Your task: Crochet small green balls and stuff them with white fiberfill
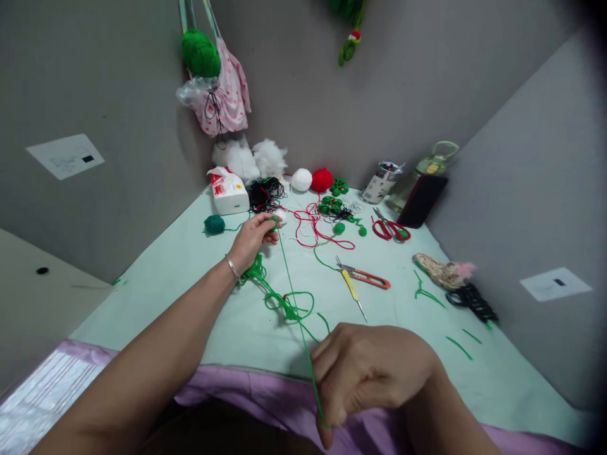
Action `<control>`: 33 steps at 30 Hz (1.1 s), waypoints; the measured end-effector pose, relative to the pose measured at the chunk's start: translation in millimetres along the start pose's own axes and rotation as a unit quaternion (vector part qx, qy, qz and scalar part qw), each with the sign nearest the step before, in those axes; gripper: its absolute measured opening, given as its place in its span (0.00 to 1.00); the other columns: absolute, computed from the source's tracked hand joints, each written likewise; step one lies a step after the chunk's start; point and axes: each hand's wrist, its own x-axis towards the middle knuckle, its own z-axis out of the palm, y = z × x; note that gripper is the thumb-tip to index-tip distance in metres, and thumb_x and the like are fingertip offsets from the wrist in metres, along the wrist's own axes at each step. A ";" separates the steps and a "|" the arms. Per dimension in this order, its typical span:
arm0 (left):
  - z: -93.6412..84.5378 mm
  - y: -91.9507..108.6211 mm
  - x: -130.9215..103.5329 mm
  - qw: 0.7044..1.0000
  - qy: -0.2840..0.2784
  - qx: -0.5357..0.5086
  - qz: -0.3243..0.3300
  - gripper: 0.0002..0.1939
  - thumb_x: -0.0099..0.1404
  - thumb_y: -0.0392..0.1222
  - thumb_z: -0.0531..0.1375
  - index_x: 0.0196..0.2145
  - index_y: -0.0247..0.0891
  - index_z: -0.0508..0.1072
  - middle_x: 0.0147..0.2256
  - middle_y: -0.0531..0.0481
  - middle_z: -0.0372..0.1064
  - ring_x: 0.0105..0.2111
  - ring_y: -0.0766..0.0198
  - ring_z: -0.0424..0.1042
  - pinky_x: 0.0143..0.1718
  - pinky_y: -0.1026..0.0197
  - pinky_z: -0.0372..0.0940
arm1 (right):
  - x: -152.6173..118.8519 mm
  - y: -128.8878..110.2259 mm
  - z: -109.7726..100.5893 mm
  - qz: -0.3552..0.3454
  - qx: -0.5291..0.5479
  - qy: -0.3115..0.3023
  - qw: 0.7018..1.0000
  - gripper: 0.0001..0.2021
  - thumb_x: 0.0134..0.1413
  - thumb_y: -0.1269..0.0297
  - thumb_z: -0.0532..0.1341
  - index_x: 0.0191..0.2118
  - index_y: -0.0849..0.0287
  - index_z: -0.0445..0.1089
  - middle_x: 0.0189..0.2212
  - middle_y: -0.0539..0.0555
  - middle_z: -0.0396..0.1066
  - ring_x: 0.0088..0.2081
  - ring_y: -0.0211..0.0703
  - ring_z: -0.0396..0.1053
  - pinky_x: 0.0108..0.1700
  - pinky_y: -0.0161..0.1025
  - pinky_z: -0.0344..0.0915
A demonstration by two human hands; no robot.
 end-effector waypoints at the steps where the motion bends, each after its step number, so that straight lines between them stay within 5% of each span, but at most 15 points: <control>1: -0.9 -0.2 0.5 1.000 0.001 0.002 -0.002 0.14 0.74 0.45 0.63 0.52 0.35 0.75 0.46 0.45 0.76 0.38 0.60 0.77 0.38 0.55 0.76 | 0.7 0.6 1.4 -0.015 -0.003 -0.011 1.000 0.14 0.72 0.66 0.57 0.35 0.64 0.76 0.30 0.60 0.78 0.31 0.38 0.71 0.43 0.30 0.69; 11: -5.3 -3.6 5.2 1.000 0.009 0.011 -0.009 0.18 0.74 0.46 0.63 0.56 0.36 0.74 0.53 0.42 0.74 0.47 0.54 0.77 0.47 0.47 0.76 | 0.8 1.5 6.2 -0.037 -0.039 -0.050 0.997 0.14 0.73 0.64 0.54 0.34 0.59 0.71 0.30 0.59 0.78 0.33 0.40 0.73 0.44 0.32 0.69; 15: -5.2 -2.1 4.7 1.000 0.014 0.020 0.004 0.16 0.74 0.47 0.63 0.53 0.35 0.74 0.49 0.43 0.75 0.43 0.57 0.78 0.43 0.51 0.76 | 2.1 -10.5 3.2 0.010 -0.060 -0.068 0.996 0.16 0.73 0.64 0.54 0.34 0.60 0.73 0.31 0.58 0.79 0.35 0.40 0.75 0.45 0.32 0.70; 18: 0.4 1.9 -0.7 0.999 0.014 0.026 0.032 0.08 0.73 0.41 0.62 0.45 0.34 0.76 0.40 0.48 0.76 0.30 0.66 0.73 0.34 0.61 0.72 | -0.6 -15.3 -1.9 0.164 -0.159 0.050 0.972 0.15 0.72 0.56 0.58 0.45 0.59 0.77 0.44 0.60 0.80 0.47 0.44 0.77 0.54 0.37 0.71; 20: 8.6 4.9 -8.6 0.998 0.000 0.033 0.055 0.04 0.70 0.36 0.62 0.41 0.35 0.76 0.34 0.51 0.75 0.25 0.69 0.69 0.30 0.64 0.68 | -4.5 -10.2 -7.1 0.282 -0.268 0.207 0.898 0.16 0.71 0.53 0.59 0.54 0.56 0.75 0.55 0.62 0.76 0.56 0.50 0.74 0.59 0.46 0.68; 22: 19.6 7.0 -19.7 0.996 -0.028 0.043 0.072 0.03 0.66 0.36 0.62 0.38 0.36 0.76 0.29 0.53 0.73 0.23 0.69 0.68 0.29 0.65 0.66 | -8.6 0.5 -13.4 0.339 -0.357 0.354 0.795 0.13 0.70 0.56 0.61 0.51 0.56 0.77 0.51 0.62 0.77 0.53 0.54 0.74 0.57 0.51 0.68; 23: 25.5 7.5 -25.9 0.995 -0.045 0.049 0.077 0.03 0.65 0.37 0.62 0.38 0.37 0.76 0.25 0.55 0.71 0.23 0.68 0.68 0.29 0.65 0.65 | -10.3 6.5 -16.7 0.345 -0.360 0.406 0.766 0.10 0.69 0.59 0.62 0.47 0.56 0.78 0.47 0.60 0.79 0.50 0.54 0.75 0.55 0.50 0.68; 27: 45.6 5.6 -49.3 0.989 -0.100 0.077 0.084 0.05 0.64 0.39 0.63 0.39 0.38 0.76 0.20 0.57 0.68 0.23 0.66 0.67 0.28 0.64 0.63 | -11.5 25.1 -27.5 0.284 -0.203 0.549 0.759 0.08 0.60 0.59 0.67 0.35 0.57 0.78 0.35 0.54 0.80 0.39 0.47 0.75 0.46 0.42 0.68; 33: 58.3 -1.4 -63.5 0.983 -0.129 0.099 0.083 0.06 0.63 0.39 0.62 0.39 0.39 0.76 0.21 0.58 0.67 0.23 0.66 0.66 0.28 0.64 0.61 | -7.8 37.5 -32.8 0.258 -0.134 0.595 0.750 0.15 0.52 0.50 0.70 0.33 0.59 0.77 0.30 0.52 0.77 0.32 0.42 0.71 0.39 0.39 0.66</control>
